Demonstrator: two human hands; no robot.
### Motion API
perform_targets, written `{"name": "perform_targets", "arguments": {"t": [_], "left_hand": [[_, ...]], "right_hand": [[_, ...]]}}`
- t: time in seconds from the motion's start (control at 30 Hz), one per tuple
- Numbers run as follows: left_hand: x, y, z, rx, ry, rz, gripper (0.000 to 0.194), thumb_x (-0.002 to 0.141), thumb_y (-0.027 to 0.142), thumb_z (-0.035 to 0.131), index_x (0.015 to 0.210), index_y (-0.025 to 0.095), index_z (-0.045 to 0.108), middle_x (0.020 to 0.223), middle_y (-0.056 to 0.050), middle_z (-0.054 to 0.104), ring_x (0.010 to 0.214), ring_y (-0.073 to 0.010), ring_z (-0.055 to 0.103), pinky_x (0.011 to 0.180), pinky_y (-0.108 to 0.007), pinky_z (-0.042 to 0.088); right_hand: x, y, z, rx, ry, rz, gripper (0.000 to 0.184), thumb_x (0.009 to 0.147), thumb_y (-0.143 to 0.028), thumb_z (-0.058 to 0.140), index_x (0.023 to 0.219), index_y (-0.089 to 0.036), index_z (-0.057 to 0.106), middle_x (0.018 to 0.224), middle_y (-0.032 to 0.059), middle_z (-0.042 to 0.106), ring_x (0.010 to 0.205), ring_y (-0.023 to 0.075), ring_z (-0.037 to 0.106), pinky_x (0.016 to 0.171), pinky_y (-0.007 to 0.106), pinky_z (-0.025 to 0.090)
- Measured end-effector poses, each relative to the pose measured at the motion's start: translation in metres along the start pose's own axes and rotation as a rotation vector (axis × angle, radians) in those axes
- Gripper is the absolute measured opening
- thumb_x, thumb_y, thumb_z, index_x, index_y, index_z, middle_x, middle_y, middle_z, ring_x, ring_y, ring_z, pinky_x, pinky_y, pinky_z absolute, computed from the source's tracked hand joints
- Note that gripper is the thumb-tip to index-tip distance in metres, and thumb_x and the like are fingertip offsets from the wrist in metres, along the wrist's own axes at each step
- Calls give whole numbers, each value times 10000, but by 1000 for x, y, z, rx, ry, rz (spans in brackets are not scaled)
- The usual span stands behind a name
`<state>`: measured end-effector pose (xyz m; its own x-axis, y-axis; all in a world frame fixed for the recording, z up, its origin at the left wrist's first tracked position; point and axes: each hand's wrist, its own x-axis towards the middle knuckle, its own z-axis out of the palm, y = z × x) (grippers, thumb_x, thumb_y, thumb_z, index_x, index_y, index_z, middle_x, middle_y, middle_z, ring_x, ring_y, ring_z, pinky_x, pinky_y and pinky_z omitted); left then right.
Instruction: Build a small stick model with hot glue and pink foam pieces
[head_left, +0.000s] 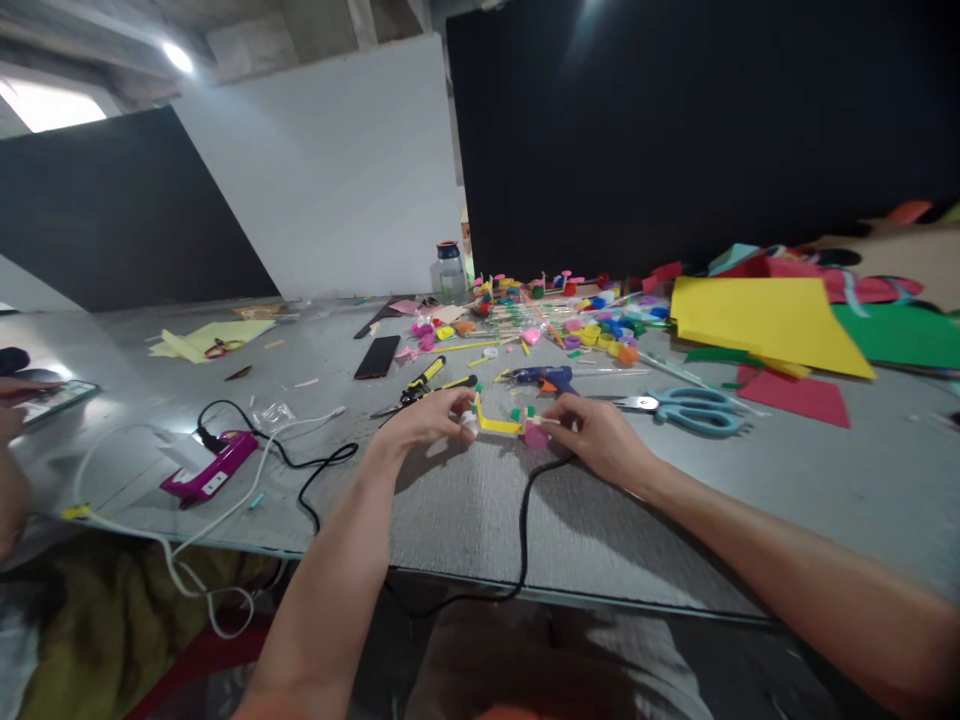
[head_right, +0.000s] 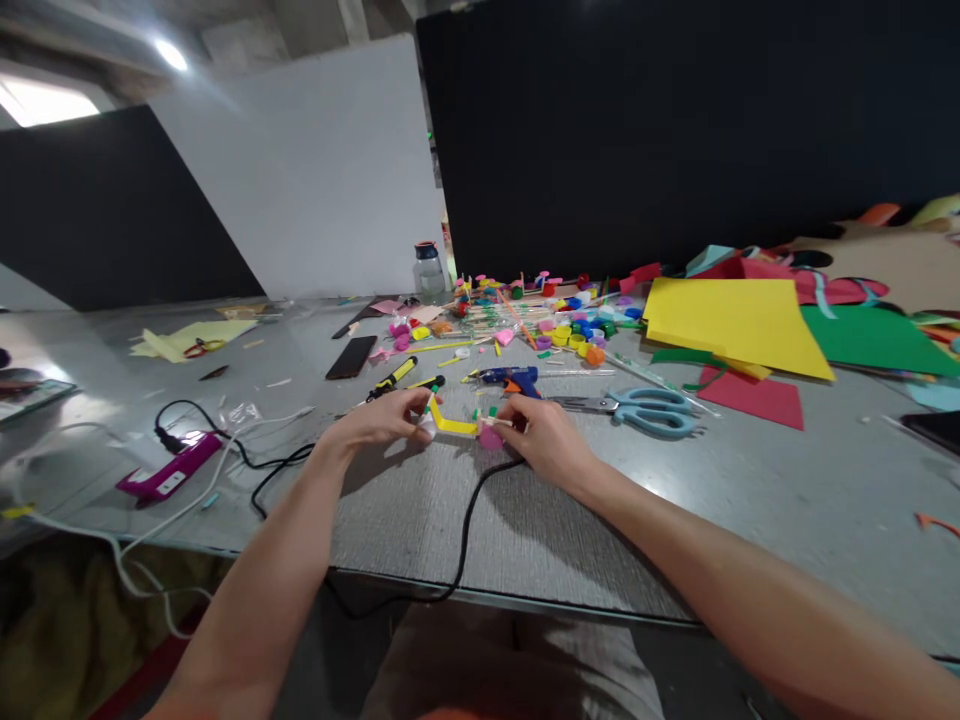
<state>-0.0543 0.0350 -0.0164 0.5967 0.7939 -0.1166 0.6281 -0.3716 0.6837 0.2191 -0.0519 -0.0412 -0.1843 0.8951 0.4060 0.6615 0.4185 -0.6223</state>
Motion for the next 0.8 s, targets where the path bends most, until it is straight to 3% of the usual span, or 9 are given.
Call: {"name": "perform_targets", "arguments": {"t": [0.13,0.2,0.3,0.37,0.4,0.43,0.5,0.6,0.8], "left_hand": [[-13,9,-7,29,-66,-45,786,631,364,841,1340,172,560,1237,-105,636,1104,-272,593,914,-357,453],[-19,17,-12,3,-16,4,819,643,412,858,1372,199,550,1300,-109,623,1198,-287,569,984,-370,432],[-26,36,-9,-86,294,248,570,757,426,796,1262,227,622,1305,-87,638,1225,-248,564,1012,-350,421],[-27,52,5,-115,611,413,385,804,402,765,1126,215,667,1120,-58,691,1044,-195,620,915,-311,455],[-27,59,14,-124,722,435,327,817,386,755,1080,210,673,964,-32,692,887,-165,622,821,-288,470],[-27,66,25,-135,742,405,275,847,369,725,1060,204,669,831,-3,664,744,-139,591,727,-268,466],[-25,75,47,-72,590,273,353,857,341,718,1165,192,632,719,30,626,614,-121,547,630,-256,436],[-21,77,69,109,467,172,382,890,275,673,1248,169,591,793,-4,663,665,-147,585,663,-281,433],[-14,71,81,153,371,117,284,933,241,586,1206,163,589,879,-58,695,750,-193,638,709,-310,449]], "right_hand": [[1,5,-2,2,-29,-23,158,908,-333,658,825,-210,714,757,14,719,646,164,599,627,282,407],[2,6,-2,2,-32,-27,163,911,-340,654,832,-211,716,751,15,715,646,165,600,627,282,406],[3,7,-1,11,-35,-37,148,912,-326,651,841,-211,711,763,17,715,648,166,597,626,283,410],[3,7,0,20,-38,-46,140,914,-317,648,845,-210,707,775,18,718,650,165,595,627,282,418],[3,8,1,25,-39,-51,137,914,-314,649,847,-209,705,782,19,720,653,164,595,631,282,424],[3,8,1,29,-40,-55,133,916,-310,648,852,-207,704,791,21,723,657,163,597,635,281,429],[4,8,1,33,-46,-61,123,917,-302,649,865,-205,704,814,25,731,668,163,603,642,282,434],[5,9,1,26,-47,-57,103,915,-285,654,880,-203,708,835,29,736,689,168,611,649,285,430],[5,9,2,17,-41,-47,76,903,-262,670,874,-201,704,844,29,740,695,169,617,651,278,421]]}}
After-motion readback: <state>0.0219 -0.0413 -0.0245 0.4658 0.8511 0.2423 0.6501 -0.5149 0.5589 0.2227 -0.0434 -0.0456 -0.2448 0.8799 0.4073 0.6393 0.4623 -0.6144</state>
